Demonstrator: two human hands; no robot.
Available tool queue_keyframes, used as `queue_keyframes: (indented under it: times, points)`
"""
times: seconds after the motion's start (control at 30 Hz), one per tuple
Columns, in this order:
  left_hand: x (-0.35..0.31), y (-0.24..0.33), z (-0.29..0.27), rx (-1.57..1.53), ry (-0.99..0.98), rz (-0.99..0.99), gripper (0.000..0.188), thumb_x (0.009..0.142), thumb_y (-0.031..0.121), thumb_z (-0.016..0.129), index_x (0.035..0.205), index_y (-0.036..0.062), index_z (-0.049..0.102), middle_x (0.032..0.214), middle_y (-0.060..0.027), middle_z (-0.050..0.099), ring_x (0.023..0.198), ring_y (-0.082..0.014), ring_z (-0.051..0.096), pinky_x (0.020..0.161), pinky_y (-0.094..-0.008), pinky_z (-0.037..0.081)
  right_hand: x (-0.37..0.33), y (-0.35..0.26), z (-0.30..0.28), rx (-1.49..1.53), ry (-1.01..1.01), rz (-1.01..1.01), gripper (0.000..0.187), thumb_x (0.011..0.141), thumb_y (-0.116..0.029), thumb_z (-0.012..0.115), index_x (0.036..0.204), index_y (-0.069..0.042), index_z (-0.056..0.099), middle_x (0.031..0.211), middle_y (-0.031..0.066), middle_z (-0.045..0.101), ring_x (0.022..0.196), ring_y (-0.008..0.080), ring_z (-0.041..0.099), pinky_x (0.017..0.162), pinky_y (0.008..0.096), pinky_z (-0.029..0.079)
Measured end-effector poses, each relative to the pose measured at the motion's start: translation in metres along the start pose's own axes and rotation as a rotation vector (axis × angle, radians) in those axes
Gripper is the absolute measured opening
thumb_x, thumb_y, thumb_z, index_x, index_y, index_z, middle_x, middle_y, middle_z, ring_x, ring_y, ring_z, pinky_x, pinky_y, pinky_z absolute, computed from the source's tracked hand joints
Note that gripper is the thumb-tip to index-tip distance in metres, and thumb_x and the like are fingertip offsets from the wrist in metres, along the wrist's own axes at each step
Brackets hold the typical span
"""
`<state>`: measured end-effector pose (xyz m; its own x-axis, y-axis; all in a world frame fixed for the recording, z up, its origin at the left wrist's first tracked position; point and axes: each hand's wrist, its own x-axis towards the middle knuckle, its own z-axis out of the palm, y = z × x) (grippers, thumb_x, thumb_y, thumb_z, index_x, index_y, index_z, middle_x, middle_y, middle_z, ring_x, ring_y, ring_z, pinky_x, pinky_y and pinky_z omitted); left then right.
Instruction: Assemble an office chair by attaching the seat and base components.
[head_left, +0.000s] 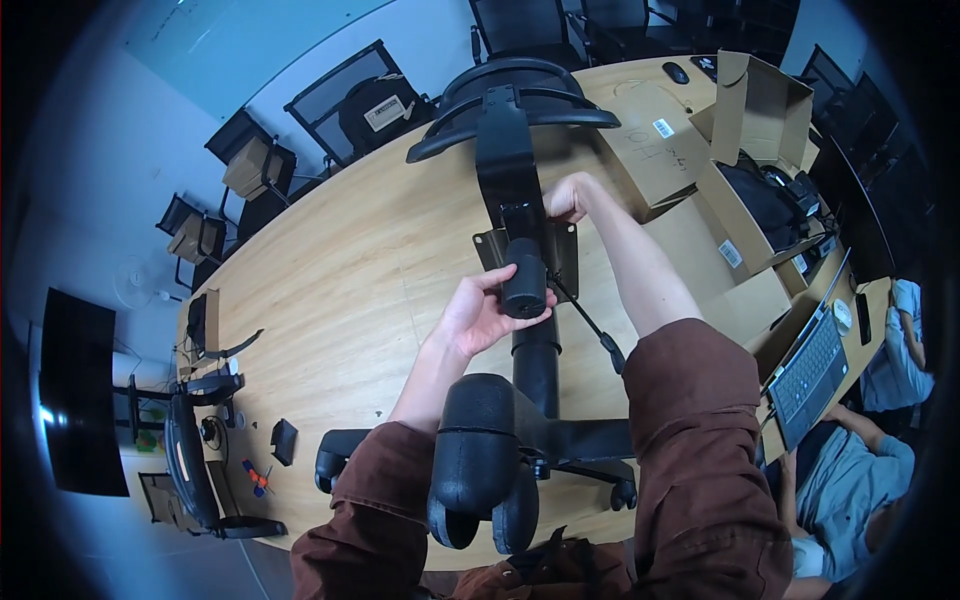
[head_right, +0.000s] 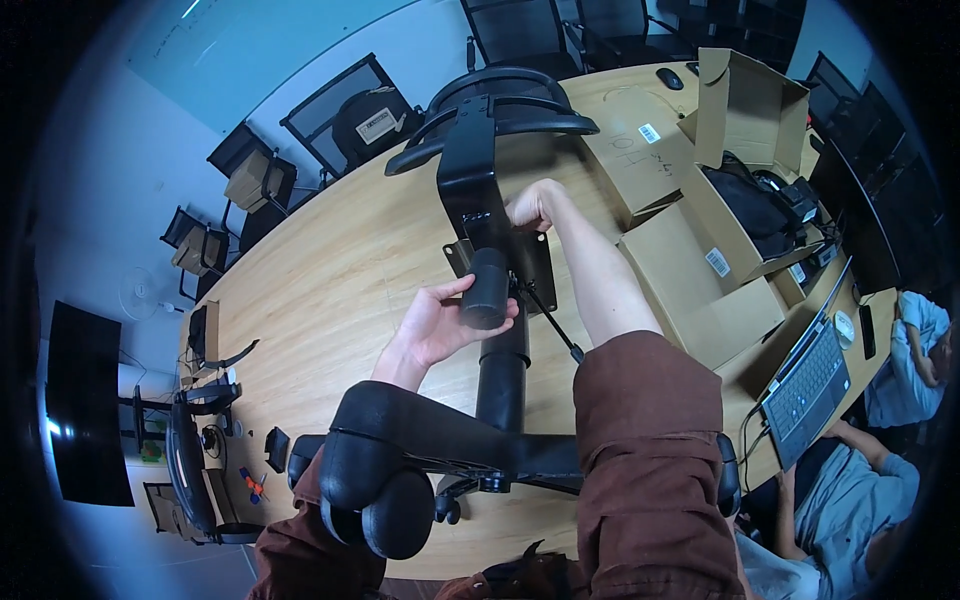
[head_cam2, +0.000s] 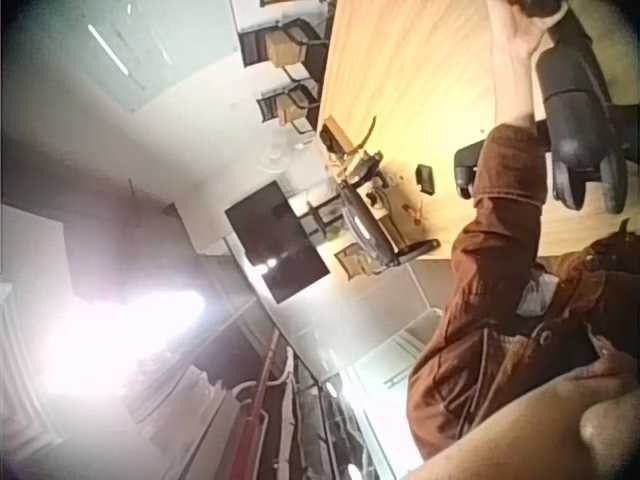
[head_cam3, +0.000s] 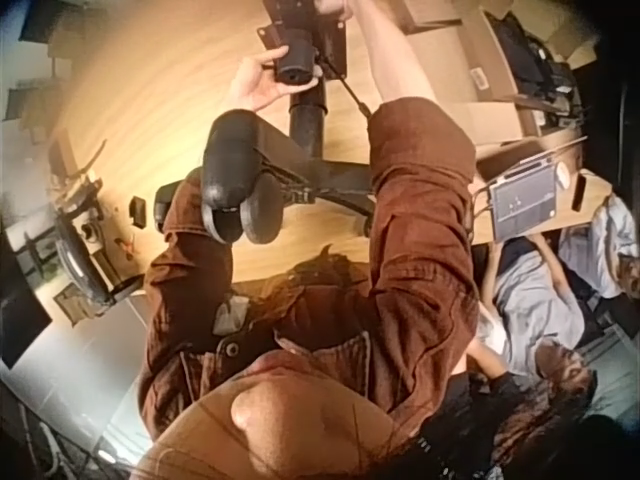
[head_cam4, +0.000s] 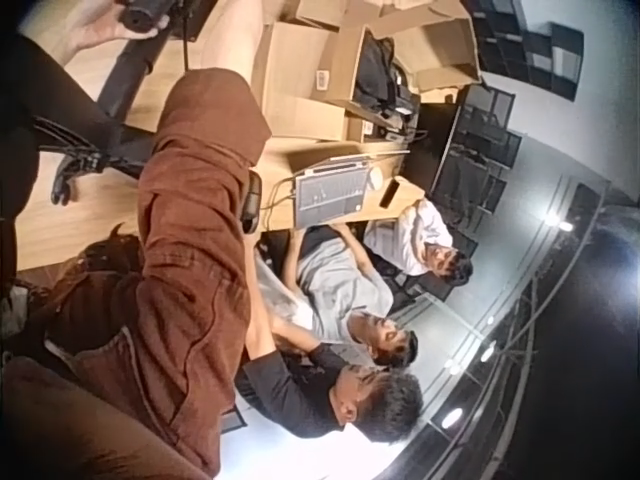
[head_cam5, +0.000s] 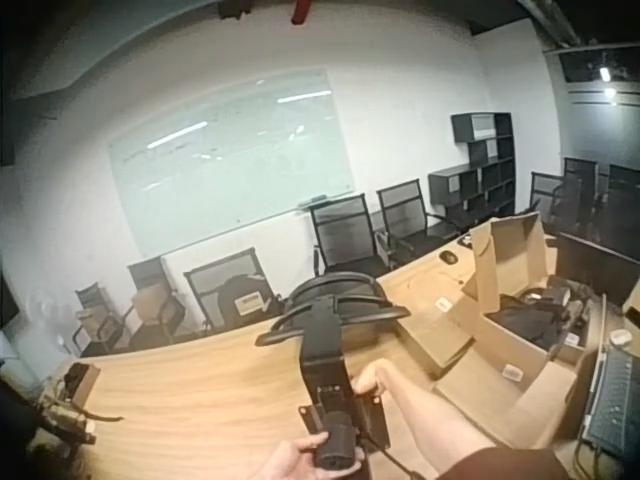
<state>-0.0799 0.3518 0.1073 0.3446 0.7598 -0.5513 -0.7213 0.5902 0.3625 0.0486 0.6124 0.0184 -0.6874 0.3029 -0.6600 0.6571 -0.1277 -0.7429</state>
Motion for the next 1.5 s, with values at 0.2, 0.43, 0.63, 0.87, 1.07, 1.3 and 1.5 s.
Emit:
queue_keyframes:
  times: [0.2,0.43,0.63,0.87,1.07,1.3,1.5]
  points:
    - [0.000,-0.001,-0.002,0.065,-0.034,0.032,0.047,0.101,0.022,0.049,0.135,-0.0098,0.042,0.129,-0.0289,0.051,0.123,-0.0432,0.051,0.106,-0.0595,0.041,0.004,0.000,0.000,-0.194,-0.035,-0.034,0.028,0.084,-0.021,0.064,0.110,-0.012,0.063,0.090,-0.0030,0.066,0.074,0.0111,0.057,0.064,0.0290,0.043]
    - [0.002,-0.002,-0.002,0.044,-0.019,0.032,0.043,0.099,0.021,0.055,0.128,-0.0097,0.046,0.119,-0.0281,0.057,0.112,-0.0416,0.059,0.096,-0.0555,0.052,0.004,0.012,-0.007,-0.019,-0.055,-0.056,0.036,0.084,-0.007,0.064,0.120,-0.005,0.059,0.107,0.0025,0.066,0.092,0.0146,0.060,0.078,0.0291,0.047]
    - [0.004,-0.005,-0.002,0.029,0.005,0.066,0.042,0.099,0.020,0.056,0.128,-0.0087,0.047,0.118,-0.0271,0.057,0.111,-0.0411,0.060,0.096,-0.0553,0.052,0.000,0.014,-0.009,-0.048,-0.016,-0.070,0.027,0.082,-0.004,0.062,0.109,-0.004,0.060,0.096,0.0024,0.062,0.081,0.0131,0.055,0.068,0.0290,0.042]
    - [0.004,-0.004,-0.004,0.005,0.009,0.053,0.041,0.099,0.021,0.057,0.127,-0.0079,0.048,0.117,-0.0263,0.058,0.111,-0.0400,0.060,0.096,-0.0554,0.052,-0.006,0.009,0.001,-0.003,0.043,-0.088,0.009,0.078,-0.004,0.059,0.085,-0.009,0.064,0.067,-0.0027,0.054,0.054,0.0095,0.044,0.049,0.0281,0.032]
    - [0.005,-0.005,0.000,0.072,0.013,0.032,0.041,0.102,0.029,0.052,0.127,-0.0029,0.051,0.117,-0.0226,0.059,0.110,-0.0357,0.061,0.095,-0.0533,0.052,-0.016,0.007,0.005,-0.037,0.026,-0.174,0.006,0.082,-0.009,0.060,0.086,-0.011,0.064,0.067,-0.0047,0.055,0.055,0.0083,0.045,0.048,0.0281,0.031]
    - [0.005,-0.006,0.000,0.125,0.029,0.037,0.046,0.103,0.035,0.048,0.131,-0.0015,0.049,0.122,-0.0201,0.057,0.116,-0.0339,0.056,0.101,-0.0531,0.046,0.000,0.000,0.000,-0.132,-0.038,-0.060,0.013,0.083,-0.020,0.068,0.092,-0.012,0.066,0.074,-0.0043,0.062,0.059,0.0075,0.052,0.049,0.0264,0.035]
    - [0.010,-0.003,0.002,0.171,0.060,0.021,0.044,0.103,0.038,0.048,0.122,-0.0009,0.054,0.111,-0.0184,0.062,0.102,-0.0323,0.064,0.088,-0.0493,0.056,0.003,-0.004,0.001,-0.074,-0.124,-0.104,0.025,0.083,-0.019,0.070,0.105,-0.009,0.066,0.088,-0.0018,0.068,0.072,0.0104,0.061,0.061,0.0264,0.047]
